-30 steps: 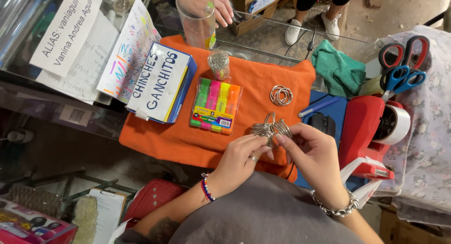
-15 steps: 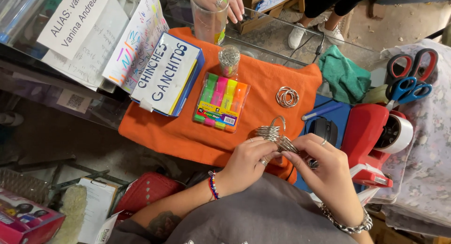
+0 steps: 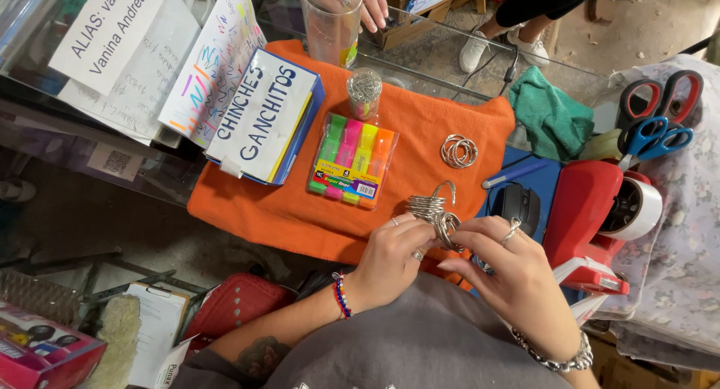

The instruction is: Assemble small metal clips onto binder rings on a counter

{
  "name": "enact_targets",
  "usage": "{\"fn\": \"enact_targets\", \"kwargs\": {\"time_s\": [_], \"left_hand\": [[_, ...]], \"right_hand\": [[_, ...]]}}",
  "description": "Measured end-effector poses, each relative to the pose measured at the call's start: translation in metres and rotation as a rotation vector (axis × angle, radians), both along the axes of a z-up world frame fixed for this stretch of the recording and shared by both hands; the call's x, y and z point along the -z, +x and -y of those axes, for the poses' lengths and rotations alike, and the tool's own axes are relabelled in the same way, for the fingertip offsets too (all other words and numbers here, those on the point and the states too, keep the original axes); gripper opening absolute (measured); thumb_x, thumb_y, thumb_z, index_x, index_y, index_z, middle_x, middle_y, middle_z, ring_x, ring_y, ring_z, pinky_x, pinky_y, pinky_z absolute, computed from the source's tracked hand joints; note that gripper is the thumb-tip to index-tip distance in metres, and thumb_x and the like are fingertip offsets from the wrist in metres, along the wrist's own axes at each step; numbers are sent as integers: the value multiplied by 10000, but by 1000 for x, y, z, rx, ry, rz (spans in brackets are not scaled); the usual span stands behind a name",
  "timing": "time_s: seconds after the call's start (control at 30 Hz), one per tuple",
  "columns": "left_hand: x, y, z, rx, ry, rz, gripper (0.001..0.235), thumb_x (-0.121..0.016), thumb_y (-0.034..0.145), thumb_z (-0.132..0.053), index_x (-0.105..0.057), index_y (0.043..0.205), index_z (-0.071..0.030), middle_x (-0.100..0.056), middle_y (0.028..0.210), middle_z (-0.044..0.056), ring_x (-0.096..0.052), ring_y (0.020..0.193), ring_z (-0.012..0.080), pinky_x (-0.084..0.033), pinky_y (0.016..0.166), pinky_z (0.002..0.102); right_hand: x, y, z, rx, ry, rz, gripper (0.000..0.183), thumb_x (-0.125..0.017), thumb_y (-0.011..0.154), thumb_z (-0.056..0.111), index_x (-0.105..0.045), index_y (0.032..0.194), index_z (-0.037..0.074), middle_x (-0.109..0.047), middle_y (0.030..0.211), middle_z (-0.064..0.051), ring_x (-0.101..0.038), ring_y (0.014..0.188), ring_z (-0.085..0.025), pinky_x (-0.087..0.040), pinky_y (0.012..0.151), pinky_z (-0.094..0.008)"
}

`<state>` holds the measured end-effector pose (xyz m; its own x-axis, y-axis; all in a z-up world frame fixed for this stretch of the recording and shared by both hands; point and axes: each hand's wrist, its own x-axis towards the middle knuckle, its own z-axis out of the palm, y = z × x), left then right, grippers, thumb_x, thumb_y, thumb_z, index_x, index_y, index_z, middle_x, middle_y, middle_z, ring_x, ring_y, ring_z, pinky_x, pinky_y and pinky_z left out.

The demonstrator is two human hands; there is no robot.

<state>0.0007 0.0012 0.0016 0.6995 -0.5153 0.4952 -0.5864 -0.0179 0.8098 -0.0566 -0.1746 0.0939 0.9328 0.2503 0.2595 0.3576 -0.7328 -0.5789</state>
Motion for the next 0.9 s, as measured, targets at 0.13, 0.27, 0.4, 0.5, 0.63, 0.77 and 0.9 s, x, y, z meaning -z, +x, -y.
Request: {"fn": "enact_targets", "kwargs": {"time_s": [0.13,0.27,0.4,0.5,0.63,0.77,0.9], "left_hand": [[3,-1,0,0,12,19,149,-572,917,144,-616,966,11,-688,917,139,-614,812,322,-512,755,410],[0,-1,-2,46,20,-9,243,-492,897,145,-611,1046,-6,-655,938,140,-605,839,333,-505,780,420],[4,0,-2,67,-4,-25,204,-477,952,117,-606,1048,-9,-645,936,154,-598,839,336,-507,795,419],[9,-4,0,31,-18,-5,71,-555,1010,32,-589,962,-7,-639,877,124,-609,821,303,-521,762,407],[16,-6,0,20,15,-28,264,-418,1103,-191,-545,949,-17,-604,860,123,-605,810,313,-492,744,419],[12,-4,2,-33,-33,6,148,-580,1048,-164,-610,964,-46,-662,875,76,-644,779,262,-521,711,382],[10,0,-2,-31,-93,64,192,-676,941,104,-711,1059,-44,-716,949,66,-644,783,245,-542,767,359]], "right_hand": [[0,4,-9,175,214,-99,133,-617,978,71,-693,879,26,-716,828,-38,-655,771,-154,-536,733,-274],[6,5,-11,460,420,-370,91,-731,910,132,-769,902,50,-767,795,-14,-650,709,-75,-541,643,-212],[5,9,-7,442,515,-509,122,-742,896,124,-788,934,18,-775,811,-41,-673,717,-95,-562,651,-223],[3,11,-8,441,612,-566,115,-748,894,105,-772,922,-4,-759,811,-71,-671,717,-125,-557,653,-240],[3,12,-11,431,635,-541,125,-758,877,112,-775,921,-4,-769,852,-76,-689,767,-133,-590,717,-252],[-2,15,-5,415,575,-499,122,-752,883,124,-758,849,7,-748,829,-60,-670,765,-136,-555,711,-259],[-12,21,3,362,416,-486,164,-757,883,178,-778,790,44,-764,751,-17,-655,715,-105,-515,675,-252]]}}
